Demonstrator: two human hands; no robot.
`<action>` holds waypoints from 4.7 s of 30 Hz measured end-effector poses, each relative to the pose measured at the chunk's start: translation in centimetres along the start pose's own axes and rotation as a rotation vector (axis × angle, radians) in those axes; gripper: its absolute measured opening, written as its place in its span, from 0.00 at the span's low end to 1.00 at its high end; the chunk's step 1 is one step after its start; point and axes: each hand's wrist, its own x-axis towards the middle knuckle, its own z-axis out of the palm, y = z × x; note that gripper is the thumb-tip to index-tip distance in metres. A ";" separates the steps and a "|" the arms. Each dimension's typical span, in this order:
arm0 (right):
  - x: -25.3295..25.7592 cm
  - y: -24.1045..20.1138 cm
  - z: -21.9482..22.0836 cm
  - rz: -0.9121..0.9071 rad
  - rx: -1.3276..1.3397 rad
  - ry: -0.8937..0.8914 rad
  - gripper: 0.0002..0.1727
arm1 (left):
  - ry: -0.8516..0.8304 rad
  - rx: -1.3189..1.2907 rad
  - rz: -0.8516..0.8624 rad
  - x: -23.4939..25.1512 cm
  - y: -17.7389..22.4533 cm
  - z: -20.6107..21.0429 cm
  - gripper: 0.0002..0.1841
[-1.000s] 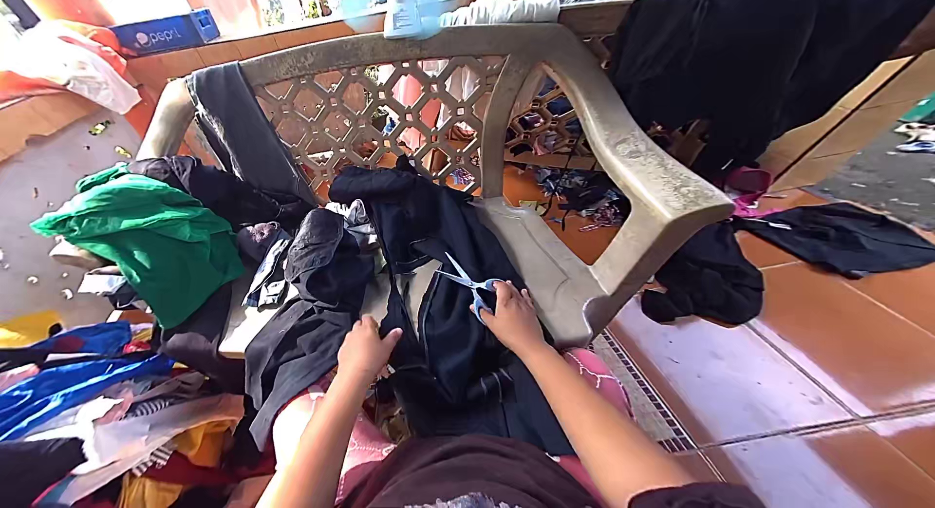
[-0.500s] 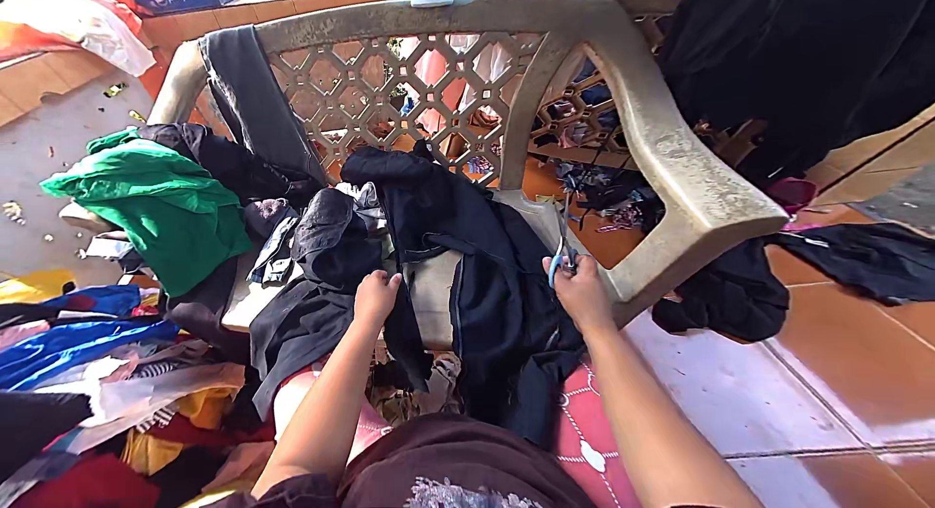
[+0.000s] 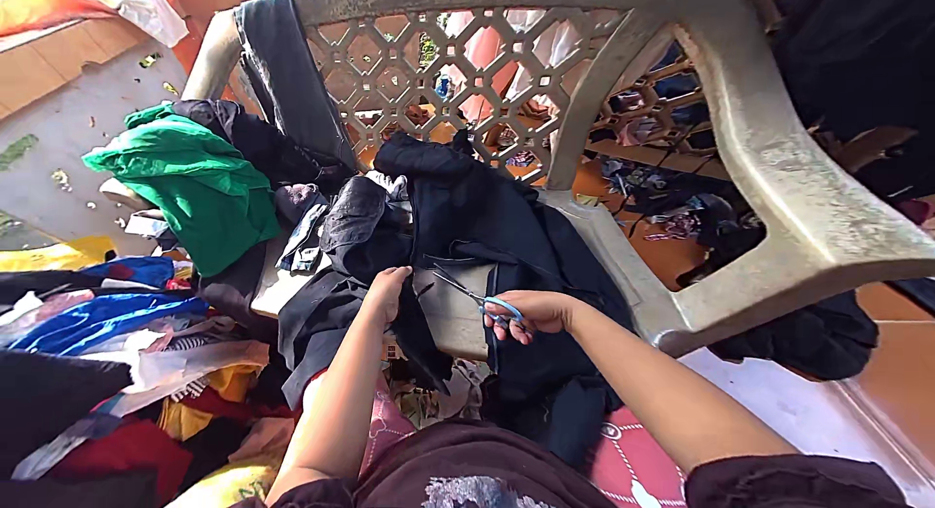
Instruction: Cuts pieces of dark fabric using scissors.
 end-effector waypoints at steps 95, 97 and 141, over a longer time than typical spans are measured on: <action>-6.8 1.8 12.5 -0.796 0.462 0.908 0.22 | 0.121 -0.016 0.748 -12.1 7.9 -5.6 0.16; -7.8 3.1 11.5 -0.749 0.446 1.001 0.20 | 0.221 -0.040 1.011 -11.5 12.7 -7.2 0.16; -6.7 12.0 2.9 0.094 -0.321 1.563 0.36 | 0.210 -0.122 0.894 -13.6 24.0 -12.4 0.14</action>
